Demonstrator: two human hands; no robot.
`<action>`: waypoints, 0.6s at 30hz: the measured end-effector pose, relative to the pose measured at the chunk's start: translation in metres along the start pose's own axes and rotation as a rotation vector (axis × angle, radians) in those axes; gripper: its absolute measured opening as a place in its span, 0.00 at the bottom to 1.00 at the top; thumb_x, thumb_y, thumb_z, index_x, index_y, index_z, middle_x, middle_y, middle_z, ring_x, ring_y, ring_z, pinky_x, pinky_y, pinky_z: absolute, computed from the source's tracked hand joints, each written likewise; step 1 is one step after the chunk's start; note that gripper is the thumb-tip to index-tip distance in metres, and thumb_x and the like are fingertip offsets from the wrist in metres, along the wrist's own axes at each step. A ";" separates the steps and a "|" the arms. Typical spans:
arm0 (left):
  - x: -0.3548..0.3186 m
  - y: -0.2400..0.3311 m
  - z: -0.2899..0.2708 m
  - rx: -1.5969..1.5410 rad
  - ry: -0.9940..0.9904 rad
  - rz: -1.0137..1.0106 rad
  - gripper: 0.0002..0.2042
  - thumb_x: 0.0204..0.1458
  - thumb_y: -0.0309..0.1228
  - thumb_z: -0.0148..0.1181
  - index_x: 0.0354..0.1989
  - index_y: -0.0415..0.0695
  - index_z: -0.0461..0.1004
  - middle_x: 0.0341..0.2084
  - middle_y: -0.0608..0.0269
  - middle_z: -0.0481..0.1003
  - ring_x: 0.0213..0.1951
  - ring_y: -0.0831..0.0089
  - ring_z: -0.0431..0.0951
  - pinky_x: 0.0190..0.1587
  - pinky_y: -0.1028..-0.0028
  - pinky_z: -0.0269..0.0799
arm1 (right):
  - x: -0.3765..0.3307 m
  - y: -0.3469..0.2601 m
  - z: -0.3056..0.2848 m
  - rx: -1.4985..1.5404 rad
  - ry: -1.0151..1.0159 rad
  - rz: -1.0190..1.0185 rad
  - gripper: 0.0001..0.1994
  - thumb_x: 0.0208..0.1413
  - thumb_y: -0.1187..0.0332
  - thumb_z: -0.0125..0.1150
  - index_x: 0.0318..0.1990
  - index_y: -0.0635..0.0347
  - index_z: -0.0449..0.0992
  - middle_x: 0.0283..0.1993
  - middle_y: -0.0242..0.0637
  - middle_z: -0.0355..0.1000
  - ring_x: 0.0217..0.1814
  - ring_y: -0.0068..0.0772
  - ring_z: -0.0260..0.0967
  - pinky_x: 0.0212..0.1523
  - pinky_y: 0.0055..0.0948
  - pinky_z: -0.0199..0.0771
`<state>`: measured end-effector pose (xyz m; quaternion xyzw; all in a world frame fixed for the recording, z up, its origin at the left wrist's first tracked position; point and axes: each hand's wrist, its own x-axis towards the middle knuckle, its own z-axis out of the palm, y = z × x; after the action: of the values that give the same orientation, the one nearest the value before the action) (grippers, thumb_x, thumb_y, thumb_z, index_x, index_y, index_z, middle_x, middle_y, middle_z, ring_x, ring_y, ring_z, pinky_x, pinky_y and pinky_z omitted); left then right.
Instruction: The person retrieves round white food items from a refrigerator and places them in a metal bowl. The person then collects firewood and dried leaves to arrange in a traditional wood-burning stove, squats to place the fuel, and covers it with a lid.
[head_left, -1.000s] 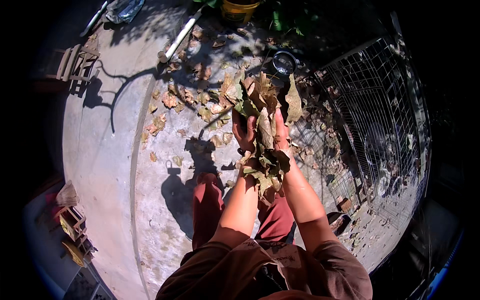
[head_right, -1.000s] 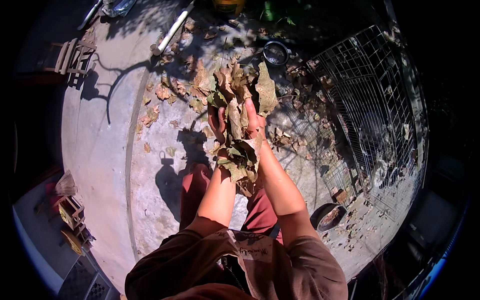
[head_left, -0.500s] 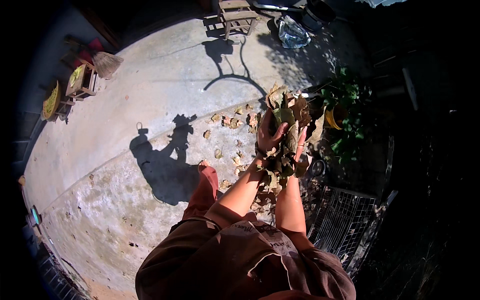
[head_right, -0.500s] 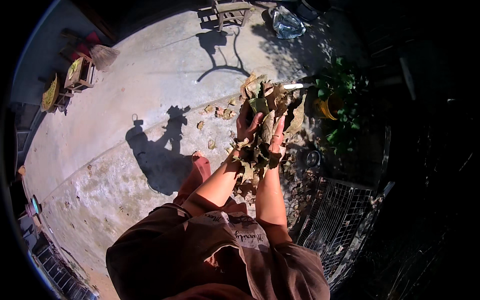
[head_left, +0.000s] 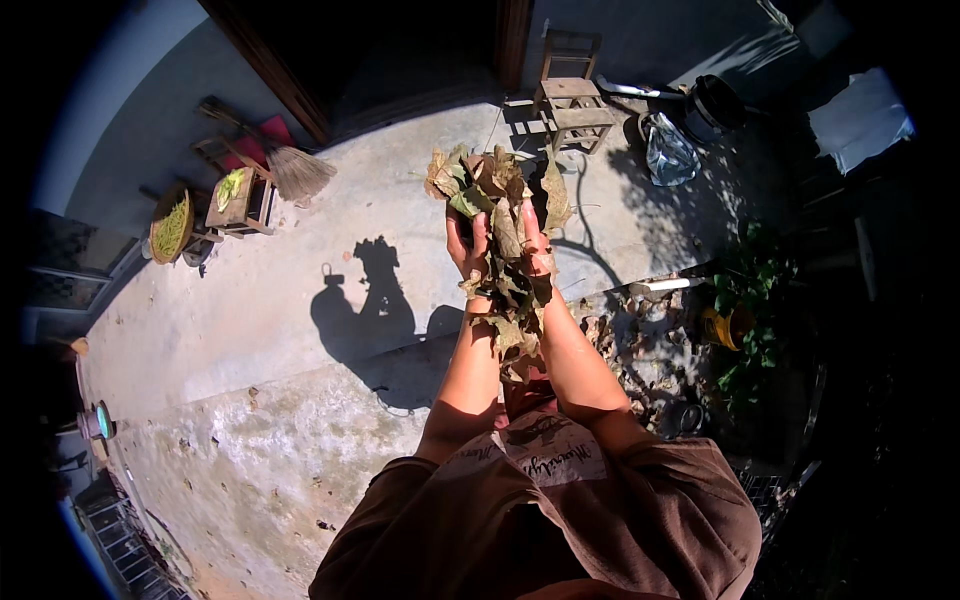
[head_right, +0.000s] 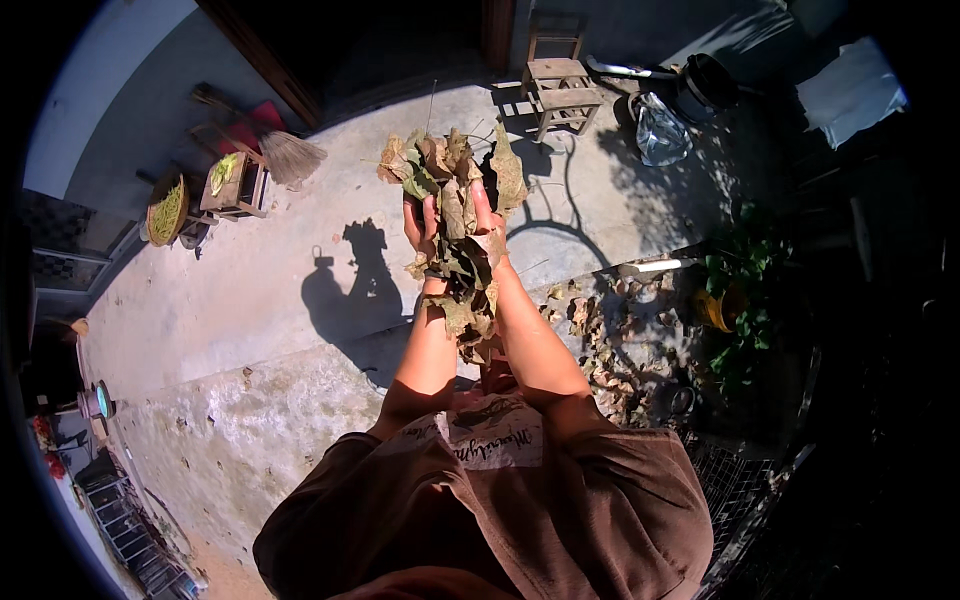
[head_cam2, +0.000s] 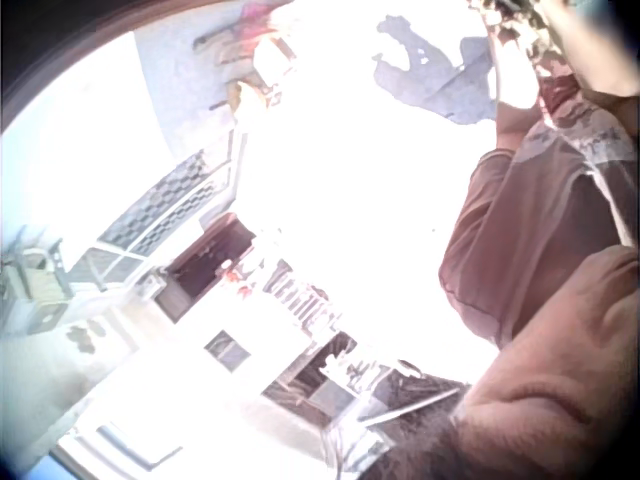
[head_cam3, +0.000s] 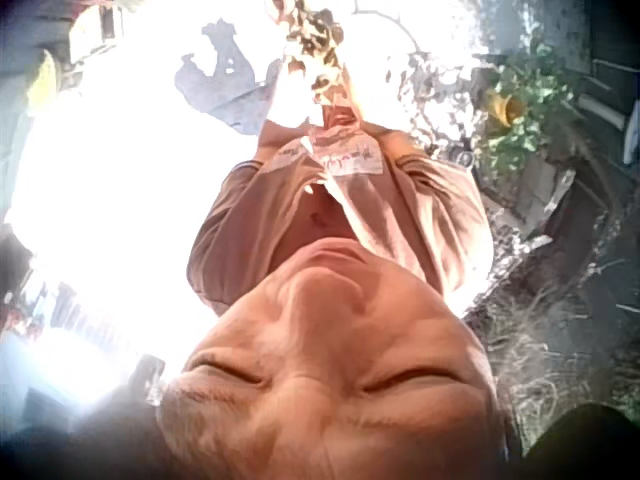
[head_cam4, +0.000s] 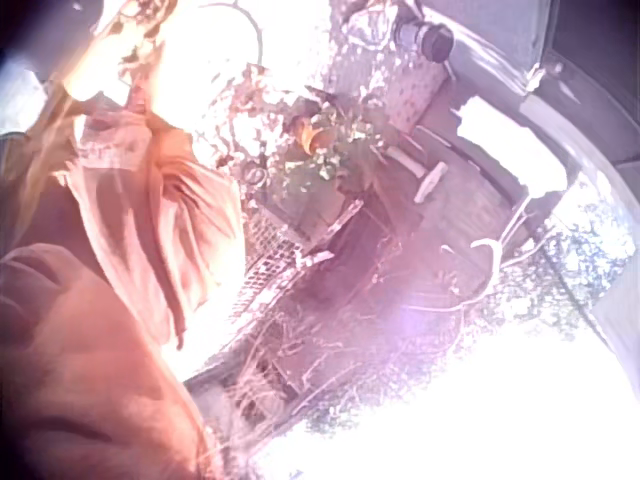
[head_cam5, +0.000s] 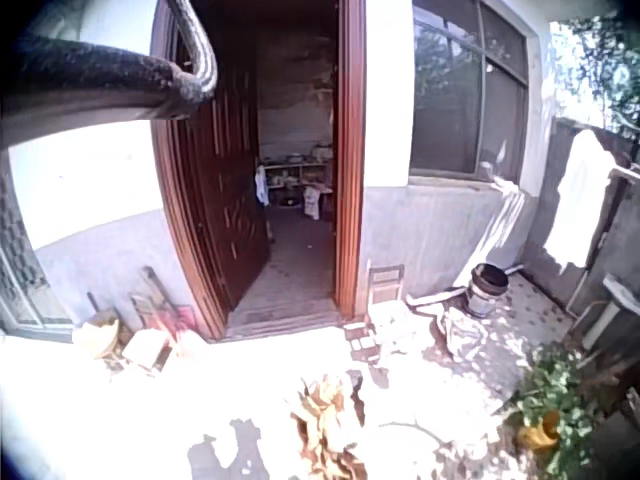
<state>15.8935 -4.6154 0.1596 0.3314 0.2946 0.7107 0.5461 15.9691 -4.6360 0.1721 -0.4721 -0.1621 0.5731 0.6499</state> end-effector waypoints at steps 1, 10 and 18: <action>0.028 -0.011 0.006 0.014 -0.002 0.000 0.26 0.60 0.36 0.60 0.63 0.37 0.63 0.52 0.61 0.73 0.50 0.71 0.71 0.55 0.71 0.66 | 0.035 0.004 0.006 0.228 -0.086 0.003 0.31 0.61 0.44 0.58 0.54 0.66 0.76 0.51 0.37 0.76 0.49 0.28 0.72 0.53 0.27 0.70; 0.399 -0.005 0.037 0.098 0.095 0.082 0.31 0.59 0.40 0.61 0.66 0.37 0.61 0.56 0.58 0.70 0.55 0.69 0.69 0.59 0.70 0.62 | 0.334 -0.069 0.229 0.077 -0.234 0.024 0.28 0.68 0.47 0.46 0.61 0.63 0.69 0.58 0.37 0.71 0.56 0.32 0.68 0.59 0.30 0.66; 0.701 -0.015 0.090 0.103 0.125 0.160 0.28 0.59 0.40 0.61 0.64 0.38 0.63 0.52 0.59 0.73 0.51 0.70 0.72 0.55 0.71 0.66 | 0.604 -0.134 0.386 0.054 -0.306 -0.040 0.26 0.69 0.48 0.44 0.61 0.61 0.69 0.58 0.36 0.72 0.56 0.32 0.69 0.60 0.31 0.66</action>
<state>15.8447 -3.9252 0.3066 0.3365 0.3366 0.7553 0.4505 15.9332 -3.9150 0.2732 -0.3583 -0.2531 0.6296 0.6412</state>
